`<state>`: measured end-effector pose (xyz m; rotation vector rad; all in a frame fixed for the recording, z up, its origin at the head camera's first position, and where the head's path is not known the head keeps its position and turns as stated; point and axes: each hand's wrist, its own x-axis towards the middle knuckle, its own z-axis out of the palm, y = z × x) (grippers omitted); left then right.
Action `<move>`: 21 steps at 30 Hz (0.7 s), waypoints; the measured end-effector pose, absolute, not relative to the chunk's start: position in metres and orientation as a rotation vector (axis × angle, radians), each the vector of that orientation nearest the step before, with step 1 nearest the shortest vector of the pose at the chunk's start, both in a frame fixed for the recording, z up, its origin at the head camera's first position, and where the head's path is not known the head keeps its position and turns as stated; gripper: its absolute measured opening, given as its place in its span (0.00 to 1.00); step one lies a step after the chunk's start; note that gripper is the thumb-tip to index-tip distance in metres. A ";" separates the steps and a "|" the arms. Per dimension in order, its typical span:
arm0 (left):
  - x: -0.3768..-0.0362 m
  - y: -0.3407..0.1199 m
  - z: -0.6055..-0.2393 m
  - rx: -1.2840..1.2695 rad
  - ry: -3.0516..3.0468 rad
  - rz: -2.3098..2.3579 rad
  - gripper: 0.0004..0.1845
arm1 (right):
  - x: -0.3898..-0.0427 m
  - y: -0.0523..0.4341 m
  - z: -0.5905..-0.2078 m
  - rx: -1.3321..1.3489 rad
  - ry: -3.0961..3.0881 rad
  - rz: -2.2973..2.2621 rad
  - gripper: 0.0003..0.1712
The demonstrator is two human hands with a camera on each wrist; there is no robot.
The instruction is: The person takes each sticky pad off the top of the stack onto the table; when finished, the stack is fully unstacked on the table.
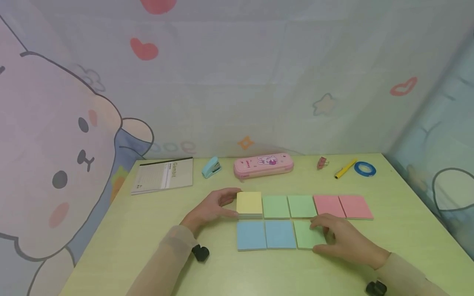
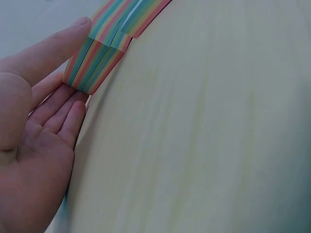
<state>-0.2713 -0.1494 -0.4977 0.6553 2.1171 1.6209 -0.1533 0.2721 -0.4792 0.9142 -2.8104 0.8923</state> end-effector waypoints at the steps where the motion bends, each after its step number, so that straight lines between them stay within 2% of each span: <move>1: -0.271 -0.149 -0.498 0.650 2.115 1.623 0.42 | -0.154 0.272 -0.480 0.907 -2.812 0.924 0.26; 21: -0.272 -0.150 -0.499 0.647 2.097 1.641 0.42 | -0.157 0.274 -0.482 0.925 -2.786 0.970 0.28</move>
